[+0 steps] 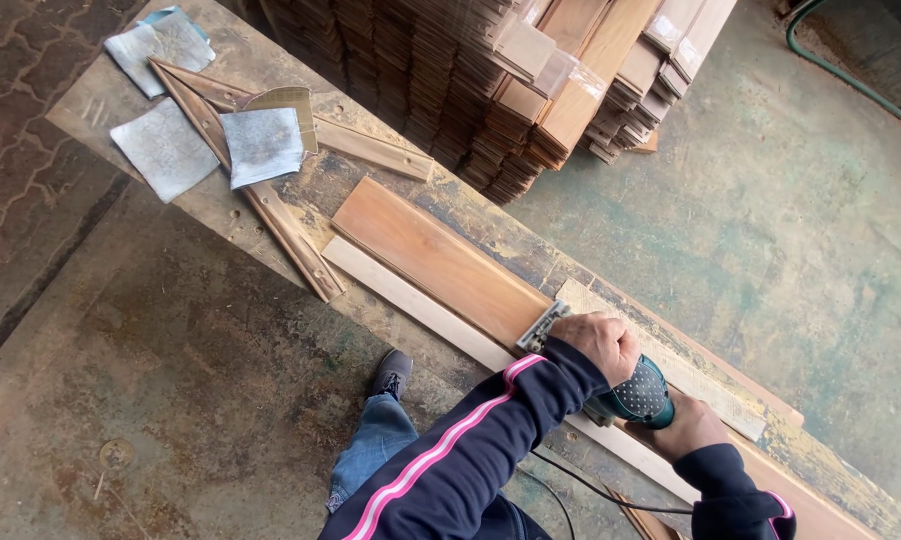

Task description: Sanding long wooden planks using an orbital sander in a woodworking shop.

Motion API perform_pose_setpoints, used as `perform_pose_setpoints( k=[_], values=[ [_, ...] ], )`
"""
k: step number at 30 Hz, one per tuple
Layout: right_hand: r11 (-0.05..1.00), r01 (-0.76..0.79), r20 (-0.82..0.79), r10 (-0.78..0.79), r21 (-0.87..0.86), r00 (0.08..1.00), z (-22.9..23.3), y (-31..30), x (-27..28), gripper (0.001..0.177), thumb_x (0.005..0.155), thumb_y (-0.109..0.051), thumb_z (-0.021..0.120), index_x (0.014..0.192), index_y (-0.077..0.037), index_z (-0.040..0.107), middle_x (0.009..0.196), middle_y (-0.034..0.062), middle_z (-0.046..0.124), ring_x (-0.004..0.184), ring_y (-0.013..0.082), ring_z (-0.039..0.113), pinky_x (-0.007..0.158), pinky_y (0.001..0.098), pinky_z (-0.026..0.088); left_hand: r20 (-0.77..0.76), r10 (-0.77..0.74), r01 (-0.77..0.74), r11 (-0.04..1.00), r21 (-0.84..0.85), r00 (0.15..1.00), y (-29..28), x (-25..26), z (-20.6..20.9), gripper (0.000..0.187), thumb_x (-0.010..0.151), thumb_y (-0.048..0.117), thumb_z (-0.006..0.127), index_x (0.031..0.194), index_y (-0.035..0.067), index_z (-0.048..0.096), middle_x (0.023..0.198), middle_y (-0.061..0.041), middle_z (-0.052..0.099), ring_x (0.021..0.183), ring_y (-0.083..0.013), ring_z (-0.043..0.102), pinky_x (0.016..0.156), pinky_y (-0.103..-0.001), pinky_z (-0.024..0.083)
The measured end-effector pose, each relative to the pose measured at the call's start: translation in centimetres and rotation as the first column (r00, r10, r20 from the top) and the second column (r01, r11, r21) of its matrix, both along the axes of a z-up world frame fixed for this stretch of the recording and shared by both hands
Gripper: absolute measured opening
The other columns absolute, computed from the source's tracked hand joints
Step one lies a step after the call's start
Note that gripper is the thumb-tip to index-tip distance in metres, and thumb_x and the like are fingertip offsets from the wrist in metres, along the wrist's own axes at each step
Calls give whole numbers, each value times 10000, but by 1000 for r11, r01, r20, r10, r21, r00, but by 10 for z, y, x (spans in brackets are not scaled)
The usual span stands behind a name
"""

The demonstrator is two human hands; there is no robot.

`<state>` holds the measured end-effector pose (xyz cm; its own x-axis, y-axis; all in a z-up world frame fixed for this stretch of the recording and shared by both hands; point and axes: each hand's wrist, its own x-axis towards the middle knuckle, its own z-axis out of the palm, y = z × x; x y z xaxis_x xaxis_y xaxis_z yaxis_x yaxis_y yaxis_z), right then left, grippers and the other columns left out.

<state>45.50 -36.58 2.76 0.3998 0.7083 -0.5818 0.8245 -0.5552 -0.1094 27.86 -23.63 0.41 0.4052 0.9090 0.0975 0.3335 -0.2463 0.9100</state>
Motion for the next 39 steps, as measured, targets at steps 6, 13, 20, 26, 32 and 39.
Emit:
perform_pose_setpoints(
  k=[6,13,20,26,32,39],
  values=[
    [999,18,-24,-18,-29,1000,2,7,-20,523,622,-480,898,921,-68,780,834,177,794,792,329,795,780,416,609,-4,20,-19,1000,22,1000,6,-15,-5,266,882,243,583,713,64,684,783,-180,715,671,-367,693,609,-469,545],
    [999,15,-20,-16,-45,1000,21,53,-83,498,660,-462,869,975,-92,760,849,171,789,817,334,785,779,425,606,-5,-42,42,999,9,999,46,-63,-5,307,916,249,567,696,56,661,774,-177,707,646,-342,698,614,-454,549],
    [998,-55,-19,55,14,998,28,111,-147,496,677,-453,853,1026,-119,743,889,162,780,855,342,764,789,442,595,-77,14,-3,991,136,997,102,-124,-14,334,916,265,576,672,56,667,716,-187,694,644,-360,688,607,-473,538],
    [989,-128,-28,130,72,991,34,160,-200,493,684,-439,846,1060,-139,741,908,162,772,871,350,751,796,451,590,-115,-6,17,995,101,993,148,-183,-13,346,934,268,561,674,59,656,694,-170,687,600,-338,681,588,-466,534],
    [977,-196,-51,200,82,978,39,213,-249,467,699,-430,836,1074,-165,748,897,172,762,881,367,740,802,467,587,-118,75,-53,983,178,990,193,-240,-14,340,929,277,591,678,61,670,680,-178,676,597,-343,667,558,-458,520],
    [972,-229,-101,233,56,967,47,260,-285,364,743,-350,755,1065,-179,755,921,165,761,880,347,753,836,462,588,-148,61,-33,982,186,987,237,-282,-10,326,960,241,582,713,45,665,682,-200,653,586,-369,656,565,-453,501]
  ],
)
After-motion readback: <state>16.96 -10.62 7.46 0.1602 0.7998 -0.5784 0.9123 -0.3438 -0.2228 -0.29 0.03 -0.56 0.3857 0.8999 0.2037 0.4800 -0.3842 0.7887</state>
